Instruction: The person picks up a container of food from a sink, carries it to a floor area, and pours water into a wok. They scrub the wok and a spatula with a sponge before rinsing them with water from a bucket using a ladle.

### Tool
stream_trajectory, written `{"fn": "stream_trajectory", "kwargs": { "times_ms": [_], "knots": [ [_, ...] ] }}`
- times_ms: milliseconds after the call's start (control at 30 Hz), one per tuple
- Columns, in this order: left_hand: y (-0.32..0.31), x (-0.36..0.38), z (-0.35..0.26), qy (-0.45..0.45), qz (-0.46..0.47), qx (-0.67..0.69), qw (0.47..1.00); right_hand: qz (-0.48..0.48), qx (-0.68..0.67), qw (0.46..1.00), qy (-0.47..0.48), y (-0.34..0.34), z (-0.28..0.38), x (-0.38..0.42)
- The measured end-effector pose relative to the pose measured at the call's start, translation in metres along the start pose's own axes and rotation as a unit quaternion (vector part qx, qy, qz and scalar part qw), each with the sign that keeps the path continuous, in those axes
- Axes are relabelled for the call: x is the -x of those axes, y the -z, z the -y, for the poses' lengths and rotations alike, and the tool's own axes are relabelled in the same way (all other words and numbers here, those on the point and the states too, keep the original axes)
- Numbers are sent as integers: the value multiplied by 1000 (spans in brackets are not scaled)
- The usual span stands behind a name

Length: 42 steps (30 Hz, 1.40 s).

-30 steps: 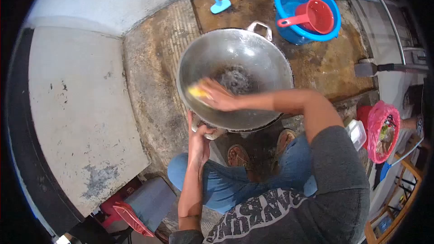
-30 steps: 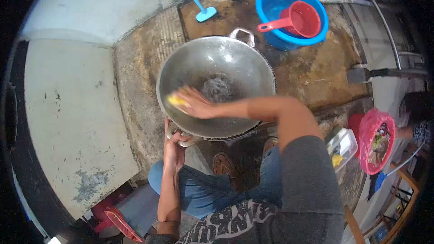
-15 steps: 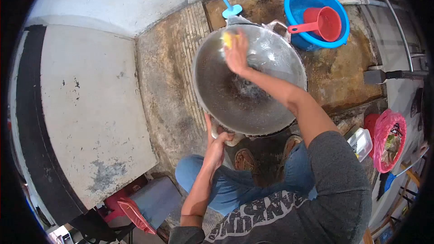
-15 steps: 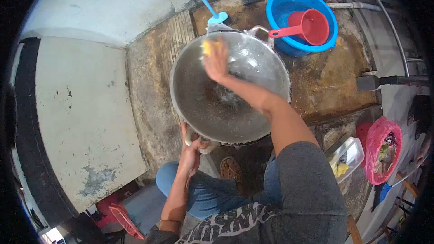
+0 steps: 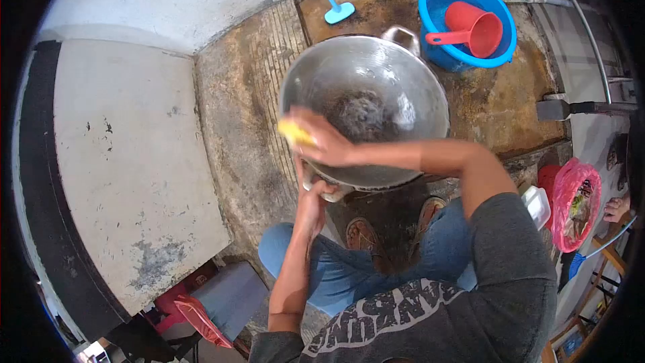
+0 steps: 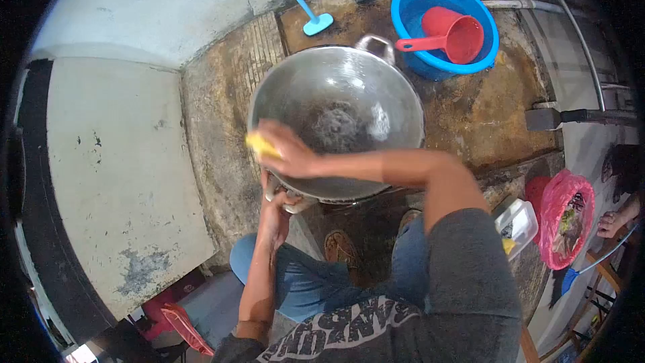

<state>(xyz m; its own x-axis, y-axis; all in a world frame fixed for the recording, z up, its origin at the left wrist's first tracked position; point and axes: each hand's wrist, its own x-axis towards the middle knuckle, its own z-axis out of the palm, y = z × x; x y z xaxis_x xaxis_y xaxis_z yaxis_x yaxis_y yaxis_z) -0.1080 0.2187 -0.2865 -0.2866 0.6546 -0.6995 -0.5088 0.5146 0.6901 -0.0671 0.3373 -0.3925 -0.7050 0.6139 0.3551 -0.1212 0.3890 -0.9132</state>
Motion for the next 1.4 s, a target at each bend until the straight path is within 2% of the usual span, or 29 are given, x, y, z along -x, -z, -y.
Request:
{"fn": "stream_trajectory", "kwargs": {
  "times_ms": [33, 67, 133, 200, 233, 267, 333, 400, 467, 533, 567, 600, 633, 667, 733, 767, 867, 933, 1033, 1100, 1167, 1233, 1333, 1400],
  "knots": [
    [4, 0, -2, -13, -2, 26, 1000, 67, -20, 997, -15, 0, 5, 21],
    [18, -6, 3, -18, -1, 30, 999, 121, -83, 989, -38, 14, 17, 37],
    [23, -2, 0, -41, -32, 41, 998, 246, -117, 958, -86, 55, 9, 61],
    [22, 4, -7, -67, -26, 32, 997, 350, 80, 932, -54, 109, -25, 81],
    [21, 8, -8, -64, -32, 21, 997, 369, 288, 883, -35, 136, -41, 85],
    [21, 11, -8, -61, -36, 9, 997, 369, 419, 821, -118, 155, -34, 69],
    [20, 13, -3, -59, -14, -2, 998, 130, 511, 850, -10, 174, -105, 61],
    [14, 16, 2, -72, -6, -6, 997, 56, 561, 826, 12, 165, -114, 28],
    [7, 13, 2, -85, -6, -20, 996, -100, 472, 876, -8, 112, -122, 12],
    [4, 11, 1, -91, -16, -42, 995, -76, 269, 959, -38, 45, -116, 11],
    [7, 10, 3, -75, -29, -38, 996, -27, 241, 970, -8, 16, -97, 20],
    [12, 4, 4, -64, -43, -35, 996, -11, 127, 991, -41, 0, -62, 34],
    [17, 1, 3, -51, -58, -31, 997, 52, 103, 990, -82, -4, -32, 48],
    [19, 1, 2, -77, -71, -38, 994, 102, 6, 993, -58, 2, -24, 63],
    [23, -1, 0, -72, -87, -11, 994, 229, 4, 971, -68, 34, -33, 91],
    [25, 1, -1, -68, -94, 2, 993, 257, 32, 966, -29, 58, -50, 102],
    [23, 4, -4, -88, -90, -9, 992, 303, 301, 903, 50, 139, -102, 102],
    [20, 3, 0, -98, -84, -23, 991, 174, 475, 860, 71, 160, -125, 87],
    [9, -1, -1, -99, -76, -19, 992, 7, 549, 828, -113, 116, -113, 60],
    [0, -2, -3, -107, -81, -11, 991, 3, 397, 883, -249, 65, -95, 54],
    [0, -10, 2, -102, -78, 0, 992, 46, 237, 903, -356, 22, -49, 41],
    [-1, -13, 6, -88, -80, 16, 993, 82, 62, 924, -368, -1, -25, 39],
    [8, -16, 5, -73, -88, 29, 993, 144, -19, 962, -231, 29, 10, 62],
    [19, -18, 6, -84, -78, 29, 993, 196, 16, 974, -114, 61, 15, 83]
  ]
}}
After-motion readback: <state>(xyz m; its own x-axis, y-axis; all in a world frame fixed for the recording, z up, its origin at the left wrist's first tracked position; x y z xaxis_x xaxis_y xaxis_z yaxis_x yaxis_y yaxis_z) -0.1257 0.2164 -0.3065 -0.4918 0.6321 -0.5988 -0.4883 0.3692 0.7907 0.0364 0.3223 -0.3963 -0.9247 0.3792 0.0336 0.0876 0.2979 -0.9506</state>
